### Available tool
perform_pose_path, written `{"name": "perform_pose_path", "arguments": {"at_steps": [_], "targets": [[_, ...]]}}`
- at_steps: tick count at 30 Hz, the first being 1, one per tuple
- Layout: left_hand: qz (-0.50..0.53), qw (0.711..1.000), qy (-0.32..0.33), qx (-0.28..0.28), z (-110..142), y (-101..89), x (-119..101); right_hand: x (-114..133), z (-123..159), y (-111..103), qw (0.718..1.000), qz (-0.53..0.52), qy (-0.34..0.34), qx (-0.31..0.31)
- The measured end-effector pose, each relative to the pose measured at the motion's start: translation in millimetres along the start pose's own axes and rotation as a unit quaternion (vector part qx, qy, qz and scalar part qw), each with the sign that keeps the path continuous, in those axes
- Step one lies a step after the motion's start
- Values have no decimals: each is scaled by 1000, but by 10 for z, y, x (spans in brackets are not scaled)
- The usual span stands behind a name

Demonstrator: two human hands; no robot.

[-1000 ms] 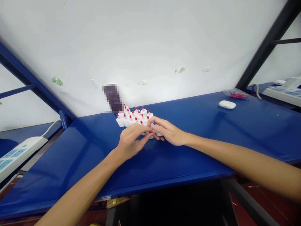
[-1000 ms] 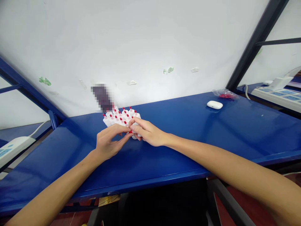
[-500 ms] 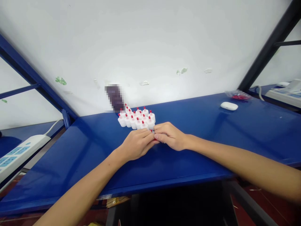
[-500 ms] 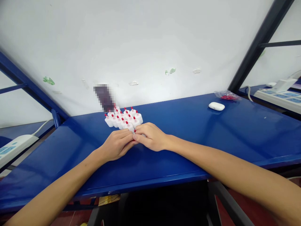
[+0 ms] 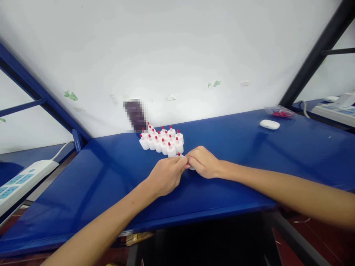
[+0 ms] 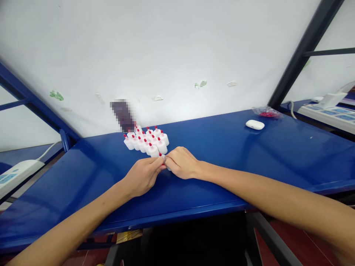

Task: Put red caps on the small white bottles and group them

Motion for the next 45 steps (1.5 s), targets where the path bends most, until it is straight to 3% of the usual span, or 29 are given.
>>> {"name": "perform_pose_path", "arguments": {"at_steps": [8,13,16,23,31,37,42,45], "targets": [[60,997,-47,-23,23,104,87,-55,-14,31,999,17,35,17],[15,993,-47,-110,-29,-144,170,-2,-53,-139,992,-108,17,-62],[-9,987,-74,-145,-19,-280,312,-12,-53,-242,986,-128,6,-105],[-74,981,-141,-113,-5,-237,549,-213,-79,-376,986,-68,46,-148],[-67,982,-160,-80,-22,-184,592,-262,-108,-279,988,-55,88,-113],[-39,985,-156,-58,-28,-129,581,-255,-126,-230,992,-60,74,-83],[-8,979,-139,-149,33,-312,596,-232,-142,-206,995,-45,53,-70],[8,966,-127,-225,105,-457,669,-291,-121,-291,990,-38,81,-105]]}}
Point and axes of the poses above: each hand's wrist, its own z-axis away from the middle knuckle, its own y-axis out of the palm, x = y × z, the point moved 10 cm from there along -z, towards the middle knuckle, and after that the axes turned 1 degree about -z, right-handed, at the moved point
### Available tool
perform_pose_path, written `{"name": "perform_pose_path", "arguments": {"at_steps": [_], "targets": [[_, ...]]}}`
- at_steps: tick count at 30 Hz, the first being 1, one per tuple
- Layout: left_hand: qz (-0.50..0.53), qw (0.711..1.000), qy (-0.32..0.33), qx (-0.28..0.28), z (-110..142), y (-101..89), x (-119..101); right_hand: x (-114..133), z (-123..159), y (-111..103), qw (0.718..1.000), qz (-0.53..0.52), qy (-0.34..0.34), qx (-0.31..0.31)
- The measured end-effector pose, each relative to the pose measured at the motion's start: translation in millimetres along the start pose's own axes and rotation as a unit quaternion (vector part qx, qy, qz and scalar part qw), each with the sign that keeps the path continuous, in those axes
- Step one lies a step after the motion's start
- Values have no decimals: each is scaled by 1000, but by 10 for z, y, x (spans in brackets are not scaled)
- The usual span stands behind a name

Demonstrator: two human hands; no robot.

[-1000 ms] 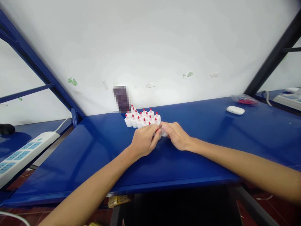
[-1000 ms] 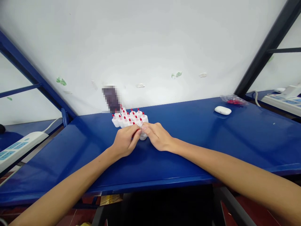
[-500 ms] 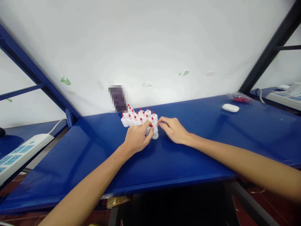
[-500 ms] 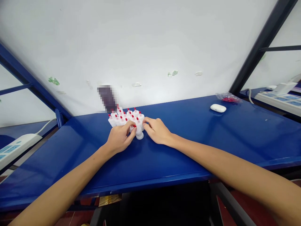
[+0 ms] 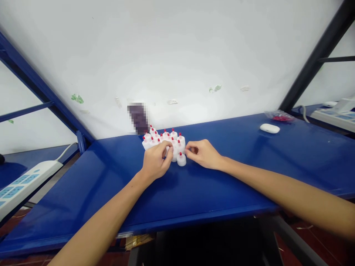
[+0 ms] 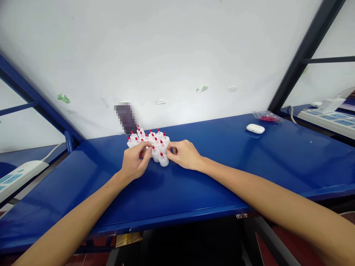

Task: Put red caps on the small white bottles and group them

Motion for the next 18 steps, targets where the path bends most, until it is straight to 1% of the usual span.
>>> {"name": "perform_pose_path", "arguments": {"at_steps": [2,5,7,9,10,12,14,16,18], "targets": [[7,999,-4,-45,-18,-112,96,-43,-1,-80,999,4,22,-25],[-4,994,-15,-107,-56,-314,294,-69,-6,-131,999,4,32,-27],[-23,988,-36,-151,-69,-475,486,-62,-9,-92,1000,-5,25,-3],[-42,978,-77,-187,-52,-617,734,-24,0,-5,999,-17,5,36],[-47,974,-101,-196,-36,-661,870,9,11,48,998,-23,-10,59],[-47,967,-153,-198,11,-689,1141,84,38,108,995,-30,-39,81],[-40,961,-198,-190,69,-662,1364,160,60,111,994,-28,-67,76],[-29,951,-245,-185,136,-619,1541,232,79,96,993,-16,-95,64],[-9,939,-288,-186,200,-583,1668,282,94,95,991,4,-117,57]]}}
Point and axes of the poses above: each hand's wrist, its own z-axis away from the middle knuckle, its own y-axis out of the palm, x = y × z, the point moved 10 cm from there along -z, towards the middle knuckle, and after that the axes turned 1 degree about -z, right-handed, at the moved point
